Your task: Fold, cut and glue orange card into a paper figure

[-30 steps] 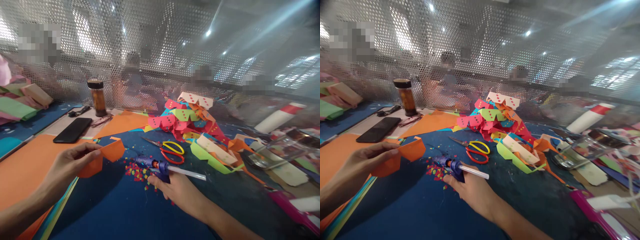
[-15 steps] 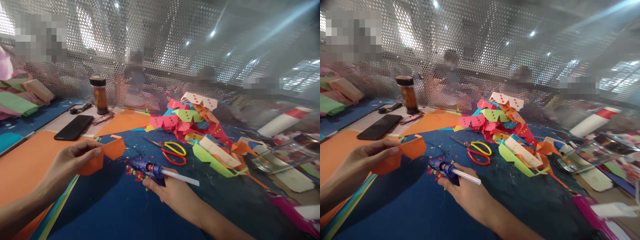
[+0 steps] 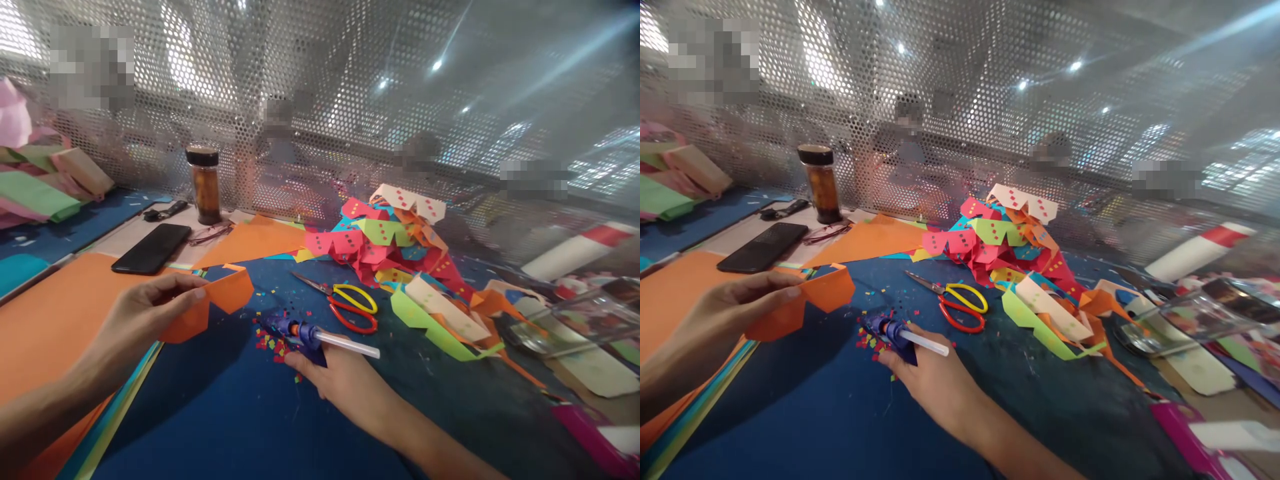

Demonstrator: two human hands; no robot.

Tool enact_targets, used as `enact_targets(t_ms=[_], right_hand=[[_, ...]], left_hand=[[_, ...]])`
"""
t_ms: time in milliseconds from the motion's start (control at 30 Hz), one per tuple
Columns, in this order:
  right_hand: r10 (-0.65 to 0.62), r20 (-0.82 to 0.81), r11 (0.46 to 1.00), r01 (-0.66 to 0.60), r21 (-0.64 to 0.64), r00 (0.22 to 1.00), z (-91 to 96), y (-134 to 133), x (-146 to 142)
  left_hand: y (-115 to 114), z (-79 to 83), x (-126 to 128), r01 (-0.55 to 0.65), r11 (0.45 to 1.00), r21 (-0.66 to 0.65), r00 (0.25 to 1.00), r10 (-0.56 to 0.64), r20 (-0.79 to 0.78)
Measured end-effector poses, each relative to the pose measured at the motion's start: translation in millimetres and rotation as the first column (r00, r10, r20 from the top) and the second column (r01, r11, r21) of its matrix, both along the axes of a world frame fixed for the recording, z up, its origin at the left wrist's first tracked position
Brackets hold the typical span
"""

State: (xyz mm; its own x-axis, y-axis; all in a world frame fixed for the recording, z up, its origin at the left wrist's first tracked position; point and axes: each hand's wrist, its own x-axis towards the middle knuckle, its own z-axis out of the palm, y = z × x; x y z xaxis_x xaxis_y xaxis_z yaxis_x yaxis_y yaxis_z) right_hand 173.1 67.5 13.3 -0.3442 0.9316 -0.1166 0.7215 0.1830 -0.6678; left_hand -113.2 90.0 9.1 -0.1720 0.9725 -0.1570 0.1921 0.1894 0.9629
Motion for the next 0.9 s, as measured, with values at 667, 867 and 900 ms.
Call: enact_targets(t_ms=[667, 867, 900], right_hand=[[-0.053, -0.021, 0.994, 0.050, -0.097, 0.998, -2.1, -1.9, -1.9], [-0.072, -0.120, 0.986, 0.052, -0.161, 0.990, 1.1, -5.1, 0.9], [-0.077, -0.142, 0.985, 0.053, -0.165, 0.987, 2.7, -6.4, 1.9]], left_hand=[[2.5, -5.2, -3.2, -0.017, 1.000, -0.001, 1.000, 0.017, -0.003], [3.1, -6.9, -4.1, 0.001, 1.000, 0.020, 1.000, 0.000, -0.029], [3.1, -6.8, -3.9, 0.006, 1.000, 0.018, 1.000, -0.006, -0.020]])
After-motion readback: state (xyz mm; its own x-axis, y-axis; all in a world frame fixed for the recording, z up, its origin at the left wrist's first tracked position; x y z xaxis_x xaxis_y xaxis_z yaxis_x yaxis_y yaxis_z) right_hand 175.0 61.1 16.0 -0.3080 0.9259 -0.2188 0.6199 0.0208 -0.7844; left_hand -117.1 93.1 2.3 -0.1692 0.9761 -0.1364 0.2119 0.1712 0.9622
